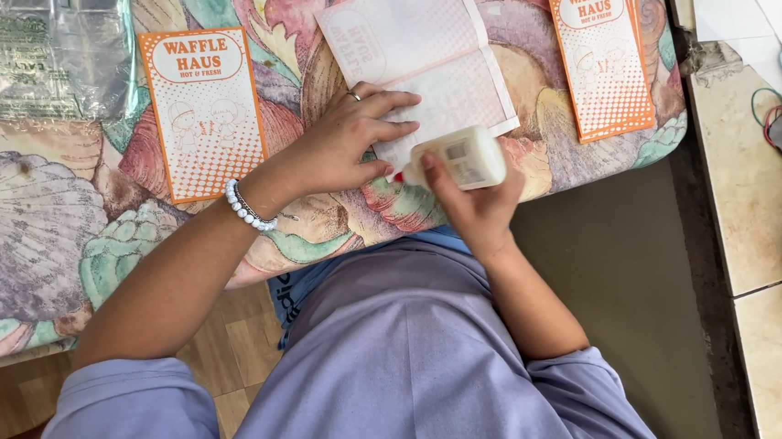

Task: Applying glue to the edges of paper bags and folding them to complete assembly.

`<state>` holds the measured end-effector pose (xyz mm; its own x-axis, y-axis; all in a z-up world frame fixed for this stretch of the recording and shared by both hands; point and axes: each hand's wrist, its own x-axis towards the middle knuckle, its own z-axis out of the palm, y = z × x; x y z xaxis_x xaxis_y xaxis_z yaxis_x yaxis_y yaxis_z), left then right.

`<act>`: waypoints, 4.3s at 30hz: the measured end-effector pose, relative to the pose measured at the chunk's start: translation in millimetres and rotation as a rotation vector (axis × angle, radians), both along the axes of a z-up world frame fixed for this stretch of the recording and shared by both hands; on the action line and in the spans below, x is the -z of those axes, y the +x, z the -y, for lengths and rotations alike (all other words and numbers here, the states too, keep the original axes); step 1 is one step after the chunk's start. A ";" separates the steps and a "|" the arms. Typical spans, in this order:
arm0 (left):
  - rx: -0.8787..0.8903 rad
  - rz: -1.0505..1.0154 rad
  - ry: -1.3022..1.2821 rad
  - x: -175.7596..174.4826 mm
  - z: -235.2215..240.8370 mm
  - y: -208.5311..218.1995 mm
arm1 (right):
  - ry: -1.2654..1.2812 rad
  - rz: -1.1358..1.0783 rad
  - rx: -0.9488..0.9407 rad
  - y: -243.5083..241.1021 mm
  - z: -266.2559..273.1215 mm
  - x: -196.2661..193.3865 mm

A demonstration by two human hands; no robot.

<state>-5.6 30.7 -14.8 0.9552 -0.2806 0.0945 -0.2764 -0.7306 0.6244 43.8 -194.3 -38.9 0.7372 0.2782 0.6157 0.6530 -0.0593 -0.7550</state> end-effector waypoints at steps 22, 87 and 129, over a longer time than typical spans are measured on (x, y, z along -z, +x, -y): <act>0.009 0.006 -0.046 4.3 -0.4 -3.0 | 0.042 -0.031 0.095 43.2 46.7 11.8; 0.009 -0.043 0.002 -17.6 3.2 -0.1 | 0.093 -0.076 0.223 112.6 94.6 18.0; 0.014 0.453 0.112 -16.6 6.4 14.1 | -0.481 0.441 1.063 92.7 300.8 -20.9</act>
<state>8.5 24.3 1.9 0.8206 -0.3257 0.4696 -0.5136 -0.7807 0.3561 136.6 -495.2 -18.1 0.4915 -0.0630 0.8686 0.3041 -0.9222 -0.2390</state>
